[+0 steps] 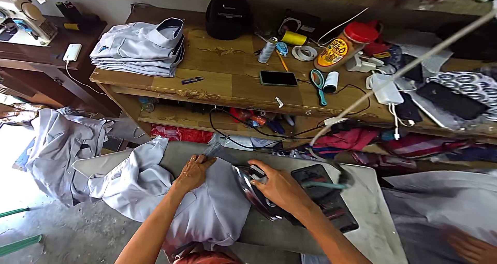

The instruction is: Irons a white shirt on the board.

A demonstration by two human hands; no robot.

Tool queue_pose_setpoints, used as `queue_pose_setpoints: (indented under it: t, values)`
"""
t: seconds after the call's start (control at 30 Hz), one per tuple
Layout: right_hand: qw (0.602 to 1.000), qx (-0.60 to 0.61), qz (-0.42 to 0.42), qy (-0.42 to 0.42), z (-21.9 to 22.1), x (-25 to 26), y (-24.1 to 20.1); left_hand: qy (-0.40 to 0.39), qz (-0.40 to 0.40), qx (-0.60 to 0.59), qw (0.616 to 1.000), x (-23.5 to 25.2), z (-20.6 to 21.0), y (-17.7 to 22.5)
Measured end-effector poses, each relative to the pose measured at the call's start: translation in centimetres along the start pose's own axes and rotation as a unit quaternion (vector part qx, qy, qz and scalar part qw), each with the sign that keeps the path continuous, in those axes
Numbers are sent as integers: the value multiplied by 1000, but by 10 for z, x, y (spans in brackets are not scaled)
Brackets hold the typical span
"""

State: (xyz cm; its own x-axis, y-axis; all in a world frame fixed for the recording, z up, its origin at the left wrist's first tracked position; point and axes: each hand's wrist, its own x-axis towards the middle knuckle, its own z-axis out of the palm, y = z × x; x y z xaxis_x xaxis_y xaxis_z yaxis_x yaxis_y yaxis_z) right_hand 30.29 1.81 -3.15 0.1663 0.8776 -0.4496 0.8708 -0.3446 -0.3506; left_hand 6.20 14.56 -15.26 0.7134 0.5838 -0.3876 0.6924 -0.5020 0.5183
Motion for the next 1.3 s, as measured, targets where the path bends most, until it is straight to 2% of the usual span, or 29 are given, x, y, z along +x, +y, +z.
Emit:
queue_pose_setpoints:
  t: [0.1,0.2,0.3,0.43,0.47,0.6,0.7,0.87,0.97,1.07,1.17,1.3]
  values:
    - [997,-40,-57,-43,19,33,-43,58,-25,-72,995,-16,-2,-5]
    - [990,-87,-90,-61,28,51,-70,72,-87,1,994,-59,5,-16]
    - [983,-114,-124,-70,29,56,-71,52,-111,23,992,-97,17,-38]
    - [941,-163,-280,-98,40,54,-69,31,-93,-96,991,-111,5,-67]
    - [934,-174,-296,-98,42,53,-74,34,-83,-114,989,-111,3,-72]
    - [960,-165,-210,-85,44,51,-102,49,-75,-121,989,-108,5,-81]
    - [969,-156,-175,-76,44,50,-104,43,-78,-137,986,-108,7,-82]
    - [922,-215,-295,-125,48,34,-80,14,-74,-159,984,-110,3,-81]
    - [915,-237,-300,-128,49,26,-79,14,-68,-171,983,-108,2,-82]
    - [944,-189,-261,-67,51,32,-78,10,-65,-167,984,-106,2,-84]
    - [975,-130,-180,-29,41,45,-80,-9,-83,-154,985,-104,-2,-81]
    - [995,-62,-84,4,24,62,-61,-45,-198,-46,978,-97,-17,-52]
